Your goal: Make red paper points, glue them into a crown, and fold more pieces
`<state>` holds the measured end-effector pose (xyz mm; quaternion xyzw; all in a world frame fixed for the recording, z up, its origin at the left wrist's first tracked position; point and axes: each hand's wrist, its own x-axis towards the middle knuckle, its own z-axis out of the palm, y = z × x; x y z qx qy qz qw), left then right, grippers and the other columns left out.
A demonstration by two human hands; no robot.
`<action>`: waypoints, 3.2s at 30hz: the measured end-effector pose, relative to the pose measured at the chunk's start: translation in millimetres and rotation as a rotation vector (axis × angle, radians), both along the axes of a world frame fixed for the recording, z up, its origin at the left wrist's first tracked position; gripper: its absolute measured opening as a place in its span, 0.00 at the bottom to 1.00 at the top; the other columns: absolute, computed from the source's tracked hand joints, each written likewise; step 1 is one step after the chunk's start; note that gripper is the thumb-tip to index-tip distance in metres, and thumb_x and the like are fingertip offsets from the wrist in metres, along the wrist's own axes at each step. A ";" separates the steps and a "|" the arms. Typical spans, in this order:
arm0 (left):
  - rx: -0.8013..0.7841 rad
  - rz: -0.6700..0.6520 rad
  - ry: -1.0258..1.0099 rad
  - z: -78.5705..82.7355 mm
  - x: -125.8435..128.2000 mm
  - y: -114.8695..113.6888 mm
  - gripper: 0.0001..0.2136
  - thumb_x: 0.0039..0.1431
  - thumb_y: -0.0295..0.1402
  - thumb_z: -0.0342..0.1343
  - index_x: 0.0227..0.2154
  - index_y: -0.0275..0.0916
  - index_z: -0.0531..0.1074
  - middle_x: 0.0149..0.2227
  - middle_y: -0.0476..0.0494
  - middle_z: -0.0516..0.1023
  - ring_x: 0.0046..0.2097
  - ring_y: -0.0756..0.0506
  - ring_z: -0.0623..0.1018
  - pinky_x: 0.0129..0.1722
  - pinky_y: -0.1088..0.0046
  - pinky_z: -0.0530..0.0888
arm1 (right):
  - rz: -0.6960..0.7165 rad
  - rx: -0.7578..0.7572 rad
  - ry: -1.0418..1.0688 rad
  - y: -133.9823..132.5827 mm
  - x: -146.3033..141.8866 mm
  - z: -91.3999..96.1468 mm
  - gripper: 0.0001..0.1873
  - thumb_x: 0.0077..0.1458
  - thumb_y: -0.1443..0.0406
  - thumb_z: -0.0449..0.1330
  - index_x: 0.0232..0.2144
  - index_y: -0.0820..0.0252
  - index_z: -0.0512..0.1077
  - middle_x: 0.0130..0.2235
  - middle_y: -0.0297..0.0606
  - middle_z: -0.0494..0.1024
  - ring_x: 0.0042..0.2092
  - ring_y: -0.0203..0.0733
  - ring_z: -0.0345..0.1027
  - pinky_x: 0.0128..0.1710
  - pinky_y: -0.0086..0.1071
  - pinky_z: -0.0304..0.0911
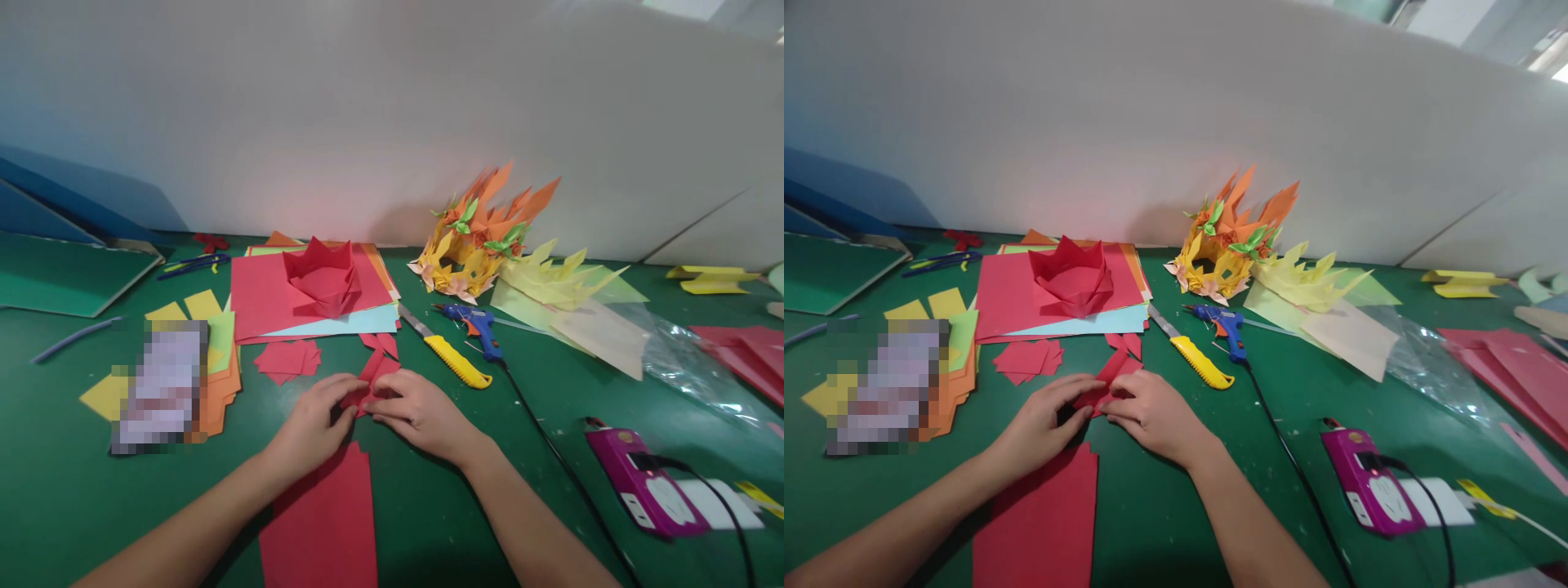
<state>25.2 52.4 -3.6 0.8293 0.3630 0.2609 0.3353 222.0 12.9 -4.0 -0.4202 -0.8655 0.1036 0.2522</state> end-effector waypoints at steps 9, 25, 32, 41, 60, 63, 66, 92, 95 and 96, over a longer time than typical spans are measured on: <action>0.003 0.003 -0.005 1.9 1.5 -1.7 0.12 0.57 0.30 0.48 0.42 0.39 0.73 0.44 0.39 0.78 0.45 0.42 0.77 0.47 0.63 0.75 | -0.007 0.011 -0.017 -0.7 -1.1 1.5 0.11 0.61 0.66 0.54 0.39 0.59 0.77 0.38 0.41 0.75 0.37 0.41 0.66 0.35 0.33 0.62; 0.004 0.009 -0.009 -1.9 1.4 -1.9 0.11 0.56 0.30 0.50 0.42 0.40 0.72 0.44 0.40 0.77 0.45 0.42 0.77 0.47 0.62 0.74 | -0.015 0.034 0.015 -1.0 -2.7 0.6 0.11 0.61 0.67 0.54 0.37 0.60 0.77 0.38 0.42 0.76 0.38 0.41 0.67 0.36 0.34 0.63; 0.012 0.010 -0.004 -1.6 1.4 -2.0 0.12 0.56 0.29 0.50 0.42 0.40 0.72 0.44 0.39 0.77 0.46 0.42 0.77 0.47 0.63 0.74 | -0.017 0.040 0.029 -0.9 -3.4 -0.5 0.10 0.60 0.68 0.55 0.37 0.61 0.77 0.36 0.41 0.76 0.38 0.41 0.67 0.36 0.34 0.63; 0.049 0.010 -0.005 -4.9 0.9 -2.0 0.11 0.56 0.28 0.50 0.42 0.39 0.71 0.43 0.40 0.77 0.44 0.44 0.77 0.46 0.64 0.75 | -0.015 0.043 0.039 -0.5 -4.3 -2.4 0.10 0.60 0.68 0.55 0.37 0.62 0.77 0.34 0.41 0.76 0.37 0.41 0.67 0.35 0.33 0.62; -0.003 -0.005 -0.111 -9.0 1.4 -3.6 0.24 0.49 0.21 0.47 0.51 0.39 0.60 0.42 0.42 0.73 0.37 0.50 0.76 0.38 0.71 0.77 | -0.034 0.027 0.035 2.2 -6.0 -7.1 0.10 0.60 0.66 0.55 0.37 0.60 0.77 0.38 0.42 0.77 0.39 0.42 0.68 0.36 0.35 0.63; 0.053 0.011 -0.123 -2.6 1.7 -5.2 0.22 0.46 0.19 0.46 0.47 0.38 0.61 0.40 0.43 0.71 0.36 0.50 0.74 0.36 0.72 0.76 | -0.047 0.031 0.031 1.9 -6.5 -7.4 0.11 0.60 0.66 0.55 0.37 0.59 0.77 0.36 0.41 0.76 0.38 0.42 0.67 0.36 0.34 0.63; 0.294 0.038 -0.067 7.3 -3.1 -6.5 0.12 0.46 0.20 0.46 0.34 0.38 0.66 0.35 0.44 0.68 0.34 0.48 0.71 0.32 0.72 0.73 | -0.061 0.048 0.030 1.5 -6.8 -7.1 0.11 0.61 0.65 0.54 0.37 0.60 0.78 0.34 0.41 0.76 0.36 0.41 0.67 0.34 0.33 0.62; 0.469 -0.054 0.514 17.5 -8.4 -19.9 0.17 0.54 0.28 0.44 0.37 0.38 0.79 0.18 0.45 0.77 0.20 0.46 0.75 0.19 0.74 0.65 | -0.045 0.061 -0.002 0.3 -4.4 -3.2 0.11 0.61 0.66 0.54 0.37 0.59 0.77 0.35 0.40 0.75 0.36 0.40 0.66 0.34 0.33 0.61; 0.431 -0.062 0.504 18.9 -9.6 -16.9 0.17 0.54 0.28 0.44 0.36 0.39 0.79 0.20 0.45 0.78 0.21 0.46 0.75 0.20 0.75 0.66 | -0.014 0.078 -0.041 -0.4 -2.3 -1.2 0.11 0.61 0.65 0.54 0.38 0.58 0.77 0.37 0.41 0.75 0.37 0.41 0.66 0.36 0.34 0.62; 0.415 -0.062 0.501 19.2 -9.9 -16.1 0.17 0.54 0.28 0.44 0.36 0.39 0.79 0.21 0.45 0.79 0.22 0.46 0.76 0.21 0.75 0.67 | -0.006 0.082 -0.055 -0.4 -1.9 -0.6 0.11 0.61 0.64 0.54 0.38 0.58 0.77 0.37 0.41 0.75 0.37 0.41 0.66 0.36 0.34 0.62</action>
